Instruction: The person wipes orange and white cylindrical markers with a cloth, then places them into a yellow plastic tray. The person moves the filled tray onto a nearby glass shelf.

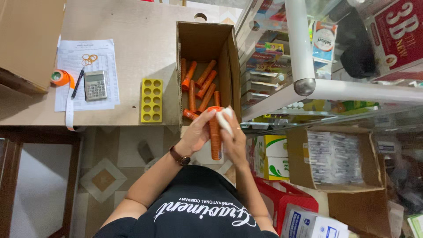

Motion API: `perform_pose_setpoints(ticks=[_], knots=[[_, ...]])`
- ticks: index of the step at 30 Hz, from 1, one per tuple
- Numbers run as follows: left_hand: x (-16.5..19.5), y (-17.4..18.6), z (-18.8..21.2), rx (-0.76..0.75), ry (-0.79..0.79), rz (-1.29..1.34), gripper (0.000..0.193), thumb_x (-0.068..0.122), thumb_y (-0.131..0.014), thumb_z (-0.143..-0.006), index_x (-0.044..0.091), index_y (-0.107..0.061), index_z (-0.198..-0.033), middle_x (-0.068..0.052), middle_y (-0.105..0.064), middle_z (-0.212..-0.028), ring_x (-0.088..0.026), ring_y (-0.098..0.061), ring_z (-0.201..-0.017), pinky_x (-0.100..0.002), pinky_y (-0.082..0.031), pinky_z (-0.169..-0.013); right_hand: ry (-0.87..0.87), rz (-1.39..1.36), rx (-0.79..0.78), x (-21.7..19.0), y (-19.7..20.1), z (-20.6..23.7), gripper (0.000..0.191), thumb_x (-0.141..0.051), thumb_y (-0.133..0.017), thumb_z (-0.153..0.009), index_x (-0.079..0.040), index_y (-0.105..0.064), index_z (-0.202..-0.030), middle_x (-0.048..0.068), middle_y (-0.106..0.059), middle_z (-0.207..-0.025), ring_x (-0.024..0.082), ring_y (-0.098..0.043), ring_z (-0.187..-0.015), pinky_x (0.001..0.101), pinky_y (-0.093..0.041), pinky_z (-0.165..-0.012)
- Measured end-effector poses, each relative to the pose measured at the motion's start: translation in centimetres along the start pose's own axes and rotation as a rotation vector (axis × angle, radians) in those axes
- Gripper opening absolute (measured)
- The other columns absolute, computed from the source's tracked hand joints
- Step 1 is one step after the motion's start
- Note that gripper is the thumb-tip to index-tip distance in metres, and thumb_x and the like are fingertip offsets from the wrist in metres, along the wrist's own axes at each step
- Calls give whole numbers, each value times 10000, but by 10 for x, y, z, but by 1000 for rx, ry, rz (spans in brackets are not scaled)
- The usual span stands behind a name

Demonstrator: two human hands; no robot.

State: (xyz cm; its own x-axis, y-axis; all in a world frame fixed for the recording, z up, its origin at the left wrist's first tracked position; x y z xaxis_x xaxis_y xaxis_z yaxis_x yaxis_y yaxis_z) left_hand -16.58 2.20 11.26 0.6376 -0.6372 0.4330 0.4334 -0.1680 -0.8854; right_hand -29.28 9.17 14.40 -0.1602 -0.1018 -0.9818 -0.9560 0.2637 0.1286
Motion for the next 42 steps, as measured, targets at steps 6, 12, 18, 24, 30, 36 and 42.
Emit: perform_pose_setpoints(ticks=[6, 12, 18, 24, 30, 36, 42], knots=[[36, -1, 9, 20, -67, 61, 389, 310, -642, -1038, 40, -629, -1319, -104, -627, -1305, -201, -597, -1212, -372, -486, -1074, 503, 495, -7, -59, -63, 0, 458, 0, -678, -983, -82, -608, -1428, 284, -413, -1605, 404, -554, -1391, 436, -480, -1144], [89, -13, 12, -7, -149, 56, 366, 327, -674, -974, 94, -627, -1252, -168, -633, -1377, -270, -552, -1337, -441, -416, -1171, 475, 568, -39, -74, -78, 16, 446, 34, -729, -873, -113, -711, -1293, 287, -452, -1556, 440, -572, -1346, 439, -483, -1111], [115, -15, 11, -104, -166, 171, 349, 338, -692, -1010, 104, -606, -1254, -154, -636, -1332, -328, -536, -1388, -475, -395, -1230, 348, 206, -101, -51, -70, 20, 417, 100, -706, -814, -82, -728, -1189, 276, -493, -1523, 374, -666, -1225, 382, -585, -932], [133, -7, 16, -15, -186, -102, 320, 295, -731, -991, 99, -644, -1228, -71, -643, -1170, -223, -626, -1158, -423, -573, -955, 163, -322, -133, -21, -61, 21, 299, 115, -662, -920, -13, -686, -1189, 242, -544, -1449, 256, -742, -959, 304, -652, -734], [191, 13, 35, 97, -397, -741, 294, 210, -749, -946, 35, -657, -1163, -26, -707, -1039, -107, -710, -937, -280, -627, -809, -51, -278, -41, 0, -59, 18, 221, 28, -619, -993, 40, -675, -1207, 189, -702, -1143, 224, -749, -817, 308, -636, -649], [265, 62, 32, 436, -707, -1157, 303, 183, -792, -949, 25, -672, -1179, -41, -733, -1019, -116, -695, -867, -233, -581, -739, -149, -201, 66, 8, -51, 17, 252, -14, -628, -984, 9, -680, -1229, 120, -725, -993, 175, -713, -820, 274, -568, -674], [287, 146, -18, 528, -658, -1413, 317, 175, -806, -897, 17, -673, -1138, -82, -758, -1050, -163, -755, -971, -293, -621, -852, -169, -105, 175, 20, -35, 20, 261, -17, -647, -982, 7, -681, -1239, 104, -730, -1033, 143, -698, -909, 261, -560, -795]])
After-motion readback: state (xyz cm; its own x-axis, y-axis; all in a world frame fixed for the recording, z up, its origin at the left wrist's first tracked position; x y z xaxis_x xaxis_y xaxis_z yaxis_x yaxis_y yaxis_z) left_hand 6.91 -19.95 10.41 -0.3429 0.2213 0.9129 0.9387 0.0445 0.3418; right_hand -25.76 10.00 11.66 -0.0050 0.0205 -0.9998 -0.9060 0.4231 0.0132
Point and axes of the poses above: each hand's wrist, its own z-axis away from the middle knuckle, its own y-axis out of the back of the hand, x = y × z, the point moved 4 cm from there along -z, towards the middle knuckle
